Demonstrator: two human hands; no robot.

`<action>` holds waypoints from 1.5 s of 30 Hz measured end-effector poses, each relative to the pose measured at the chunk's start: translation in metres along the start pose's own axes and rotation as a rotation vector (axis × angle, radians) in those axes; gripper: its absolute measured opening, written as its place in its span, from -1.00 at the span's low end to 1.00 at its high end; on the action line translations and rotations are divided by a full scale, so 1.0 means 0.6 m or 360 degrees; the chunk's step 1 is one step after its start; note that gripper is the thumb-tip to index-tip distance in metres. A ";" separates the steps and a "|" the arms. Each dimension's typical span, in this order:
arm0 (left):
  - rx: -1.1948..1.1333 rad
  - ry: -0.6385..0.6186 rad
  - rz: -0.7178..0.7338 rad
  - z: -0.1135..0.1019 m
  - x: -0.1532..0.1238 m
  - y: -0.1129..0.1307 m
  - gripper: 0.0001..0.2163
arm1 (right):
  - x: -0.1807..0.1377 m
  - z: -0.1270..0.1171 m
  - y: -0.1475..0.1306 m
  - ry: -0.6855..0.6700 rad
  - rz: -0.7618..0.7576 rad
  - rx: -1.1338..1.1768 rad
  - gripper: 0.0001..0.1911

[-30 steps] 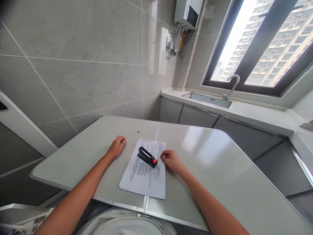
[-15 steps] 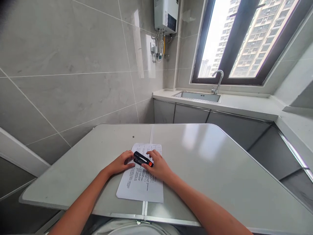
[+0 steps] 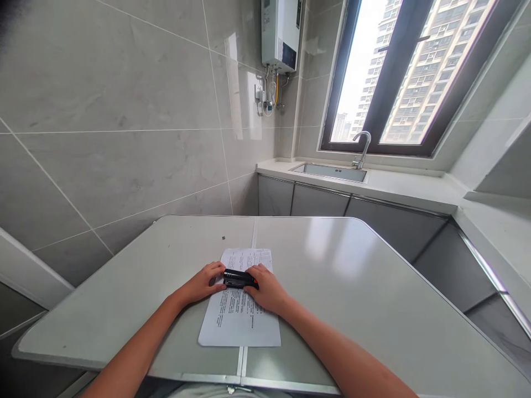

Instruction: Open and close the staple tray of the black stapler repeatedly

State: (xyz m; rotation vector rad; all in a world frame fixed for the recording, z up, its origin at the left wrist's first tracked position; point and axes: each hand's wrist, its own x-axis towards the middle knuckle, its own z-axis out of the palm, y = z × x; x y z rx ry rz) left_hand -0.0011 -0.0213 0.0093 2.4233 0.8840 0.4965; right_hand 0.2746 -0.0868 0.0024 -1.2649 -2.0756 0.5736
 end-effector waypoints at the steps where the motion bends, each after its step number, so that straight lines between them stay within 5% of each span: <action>1: -0.0010 0.0000 0.0000 -0.001 -0.001 0.000 -0.75 | 0.000 0.001 0.000 0.0021 0.0014 0.0003 -0.80; 6: -0.0084 0.0017 0.0005 -0.005 -0.007 0.002 -0.74 | -0.002 0.006 0.004 0.0080 0.0228 -0.0024 -0.69; 10: -0.0108 0.0016 0.0025 -0.007 -0.007 0.004 -0.73 | -0.002 -0.002 0.007 0.0159 0.0075 0.0074 -0.56; 13: -0.0097 0.0016 0.0026 -0.006 -0.006 0.000 -0.74 | -0.003 -0.017 0.011 0.0363 -0.0033 0.0183 -0.84; 15: -0.0083 0.0021 0.0021 -0.003 -0.005 -0.004 -0.77 | -0.005 -0.026 0.014 0.0418 -0.0069 0.0206 -0.72; 26: -0.0214 0.0067 -0.0040 0.000 0.001 -0.006 -0.79 | -0.004 -0.046 0.015 0.0179 -0.0096 0.0129 -0.59; 32: -0.0221 0.0048 -0.0045 -0.003 -0.001 -0.001 -0.79 | -0.001 -0.031 0.006 0.0254 -0.0071 0.0117 -0.88; 36: -0.0203 0.0048 -0.0042 -0.002 -0.001 -0.001 -0.77 | 0.018 -0.007 -0.006 0.0017 0.0064 0.0051 -0.57; 39: -0.0221 0.0042 -0.0066 -0.001 -0.002 -0.003 -0.76 | 0.026 0.006 -0.012 -0.0094 0.0054 -0.0053 -0.62; 42: -0.0340 0.0044 -0.0112 -0.004 -0.004 -0.003 -0.56 | 0.023 0.012 -0.015 0.0020 0.0056 -0.0035 -0.69; 45: -0.0655 0.0357 -0.0148 -0.008 -0.003 0.004 -0.23 | 0.015 0.010 -0.017 0.0239 -0.0072 0.0004 -0.67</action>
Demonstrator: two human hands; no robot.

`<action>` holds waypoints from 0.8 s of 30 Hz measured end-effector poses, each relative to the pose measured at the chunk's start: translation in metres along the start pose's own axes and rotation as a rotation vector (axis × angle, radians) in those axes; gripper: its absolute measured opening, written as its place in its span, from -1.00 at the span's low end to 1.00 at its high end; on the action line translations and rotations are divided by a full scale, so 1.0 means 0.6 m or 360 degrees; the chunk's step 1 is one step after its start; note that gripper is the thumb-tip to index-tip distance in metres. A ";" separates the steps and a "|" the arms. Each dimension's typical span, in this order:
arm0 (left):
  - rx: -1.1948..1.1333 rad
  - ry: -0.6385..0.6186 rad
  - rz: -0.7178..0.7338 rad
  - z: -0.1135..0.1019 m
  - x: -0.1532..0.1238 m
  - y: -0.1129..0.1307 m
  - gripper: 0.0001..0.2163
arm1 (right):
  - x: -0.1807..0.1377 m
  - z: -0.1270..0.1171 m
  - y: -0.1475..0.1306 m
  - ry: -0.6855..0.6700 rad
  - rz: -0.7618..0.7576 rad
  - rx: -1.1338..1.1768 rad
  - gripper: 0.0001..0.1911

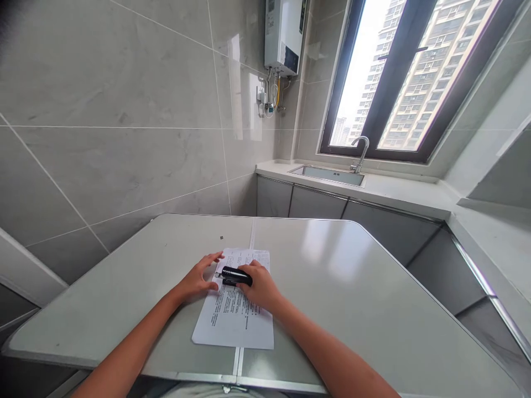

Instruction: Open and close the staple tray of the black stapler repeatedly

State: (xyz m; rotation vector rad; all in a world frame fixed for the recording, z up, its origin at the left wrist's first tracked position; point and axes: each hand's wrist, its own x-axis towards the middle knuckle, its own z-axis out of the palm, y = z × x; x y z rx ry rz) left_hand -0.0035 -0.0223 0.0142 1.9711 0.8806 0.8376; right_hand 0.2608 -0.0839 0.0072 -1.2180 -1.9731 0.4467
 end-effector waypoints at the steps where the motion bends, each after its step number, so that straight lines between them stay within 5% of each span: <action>1: -0.0188 0.0148 -0.0006 0.001 0.002 0.004 -0.24 | -0.002 -0.002 -0.001 0.0110 -0.0078 -0.0017 -0.64; 4: -0.0979 0.0340 -0.0175 0.008 0.008 0.015 -0.35 | -0.007 -0.009 -0.005 0.0414 -0.0474 -0.0279 -0.55; 9: -0.1742 -0.0235 -0.0621 0.021 0.009 0.013 -0.36 | -0.008 -0.012 -0.013 0.0354 -0.1077 -0.0895 -0.59; 12: -0.1787 -0.0271 -0.0656 0.023 0.006 0.001 -0.50 | -0.009 -0.012 -0.015 0.0265 -0.1216 -0.1022 -0.66; 19: -0.1805 -0.0114 -0.0622 0.018 0.004 -0.018 -0.70 | -0.011 -0.005 -0.013 0.0266 -0.1285 -0.1180 -0.70; 24: -0.1781 0.0024 -0.0764 0.016 0.008 -0.022 -0.75 | -0.010 0.002 -0.006 0.0398 -0.0861 -0.0837 -0.55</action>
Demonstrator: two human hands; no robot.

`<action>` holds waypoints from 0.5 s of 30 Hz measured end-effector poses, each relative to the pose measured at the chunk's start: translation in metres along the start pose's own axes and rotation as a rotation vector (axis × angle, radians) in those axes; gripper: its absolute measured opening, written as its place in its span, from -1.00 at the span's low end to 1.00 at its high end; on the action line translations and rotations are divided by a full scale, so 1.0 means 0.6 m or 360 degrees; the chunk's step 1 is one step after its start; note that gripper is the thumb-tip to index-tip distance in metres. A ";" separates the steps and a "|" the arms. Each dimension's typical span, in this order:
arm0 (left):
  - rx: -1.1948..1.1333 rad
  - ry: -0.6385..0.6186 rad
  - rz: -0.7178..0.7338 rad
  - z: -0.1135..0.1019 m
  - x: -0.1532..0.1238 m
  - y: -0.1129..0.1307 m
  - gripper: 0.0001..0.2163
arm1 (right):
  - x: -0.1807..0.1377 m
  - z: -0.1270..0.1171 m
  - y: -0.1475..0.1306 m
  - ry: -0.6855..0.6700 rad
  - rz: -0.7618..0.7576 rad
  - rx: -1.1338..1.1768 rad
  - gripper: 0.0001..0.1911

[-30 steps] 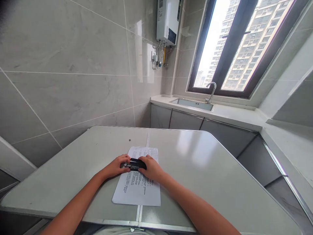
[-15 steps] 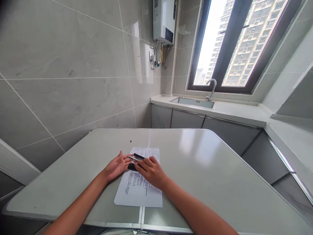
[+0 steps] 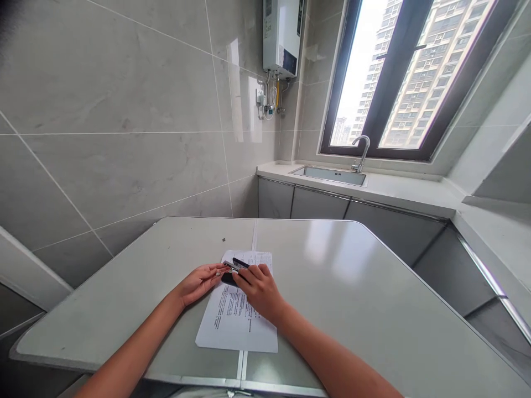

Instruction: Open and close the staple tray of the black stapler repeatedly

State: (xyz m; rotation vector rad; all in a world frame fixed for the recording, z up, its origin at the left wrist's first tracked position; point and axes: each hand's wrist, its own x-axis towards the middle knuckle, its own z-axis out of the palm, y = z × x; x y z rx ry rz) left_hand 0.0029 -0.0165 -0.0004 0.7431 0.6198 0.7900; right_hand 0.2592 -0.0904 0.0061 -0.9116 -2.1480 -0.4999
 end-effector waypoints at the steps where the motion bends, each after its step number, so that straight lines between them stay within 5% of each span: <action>1: -0.0002 0.0061 0.0033 -0.001 0.001 0.001 -0.75 | 0.000 0.002 0.001 0.0034 0.0182 0.0124 -0.54; 6: 0.0068 0.0367 0.0248 -0.007 0.007 0.007 -0.84 | -0.008 0.005 0.007 -0.0099 0.0905 0.0775 -0.64; 9: 0.0146 0.0440 0.0340 -0.003 0.008 0.007 -0.89 | -0.013 0.006 0.004 -0.0286 0.0929 0.0916 -0.64; 15: 0.0319 0.0412 0.0496 0.011 0.000 0.012 -0.67 | -0.013 0.002 -0.001 -0.0457 0.0817 0.0804 -0.65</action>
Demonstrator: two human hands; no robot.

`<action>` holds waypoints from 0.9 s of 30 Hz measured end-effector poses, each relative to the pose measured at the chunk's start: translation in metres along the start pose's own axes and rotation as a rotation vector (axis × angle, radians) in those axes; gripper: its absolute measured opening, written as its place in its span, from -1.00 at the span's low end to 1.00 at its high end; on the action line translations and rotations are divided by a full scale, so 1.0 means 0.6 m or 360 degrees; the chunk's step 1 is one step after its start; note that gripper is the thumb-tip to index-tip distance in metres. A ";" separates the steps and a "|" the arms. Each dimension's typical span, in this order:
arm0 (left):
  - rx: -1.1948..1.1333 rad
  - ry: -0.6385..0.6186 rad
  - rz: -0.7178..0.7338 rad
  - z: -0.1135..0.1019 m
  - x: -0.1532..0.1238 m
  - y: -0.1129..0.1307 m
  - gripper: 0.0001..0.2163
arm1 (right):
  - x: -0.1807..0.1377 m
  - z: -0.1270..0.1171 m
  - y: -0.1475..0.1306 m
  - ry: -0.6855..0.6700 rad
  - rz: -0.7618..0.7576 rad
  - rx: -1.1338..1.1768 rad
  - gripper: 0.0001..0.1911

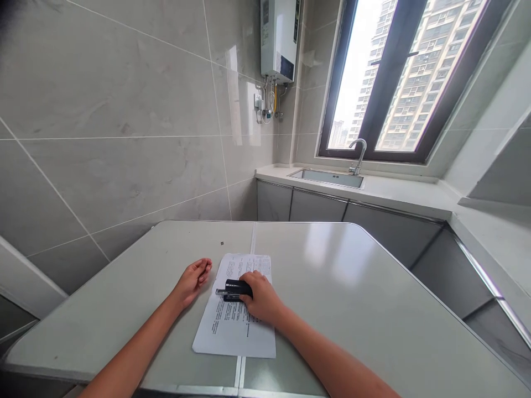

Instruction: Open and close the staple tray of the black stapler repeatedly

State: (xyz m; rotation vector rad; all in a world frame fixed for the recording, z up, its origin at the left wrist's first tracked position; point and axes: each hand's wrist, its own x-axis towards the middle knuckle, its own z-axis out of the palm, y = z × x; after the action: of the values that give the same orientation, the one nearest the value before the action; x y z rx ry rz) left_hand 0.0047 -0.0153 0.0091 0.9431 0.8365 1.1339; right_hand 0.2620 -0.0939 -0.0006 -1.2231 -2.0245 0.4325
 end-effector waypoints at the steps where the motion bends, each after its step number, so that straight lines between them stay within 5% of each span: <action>1: 0.0010 0.0010 0.0013 0.000 -0.001 0.001 -0.67 | 0.001 -0.002 -0.001 -0.0022 -0.0013 -0.0046 -0.65; 7: -0.0027 -0.0136 0.0121 0.010 -0.008 0.008 -0.68 | 0.007 -0.013 -0.008 -0.0089 -0.0107 -0.0224 -0.73; 12: 0.0253 -0.0141 0.0226 0.012 -0.019 0.017 -0.56 | 0.006 -0.015 -0.013 0.0263 -0.0251 -0.0257 -0.72; 16: 0.0445 -0.0431 0.0193 0.006 -0.034 0.021 -0.52 | 0.001 -0.013 -0.034 0.0463 -0.0572 -0.0414 -0.74; 22: 0.0533 -0.0869 0.0060 0.009 -0.045 0.009 -0.41 | -0.006 0.004 -0.079 0.0375 -0.0904 -0.0353 -0.69; 27: 0.0634 -0.0940 -0.0069 0.015 -0.046 0.000 -0.47 | -0.011 0.015 -0.083 0.0309 -0.1030 -0.0406 -0.81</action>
State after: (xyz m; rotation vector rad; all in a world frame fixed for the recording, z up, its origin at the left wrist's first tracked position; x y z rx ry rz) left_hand 0.0065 -0.0439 0.0146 1.4886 0.5935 0.5960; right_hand 0.2261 -0.1236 0.0210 -0.6463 -2.1996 -0.2525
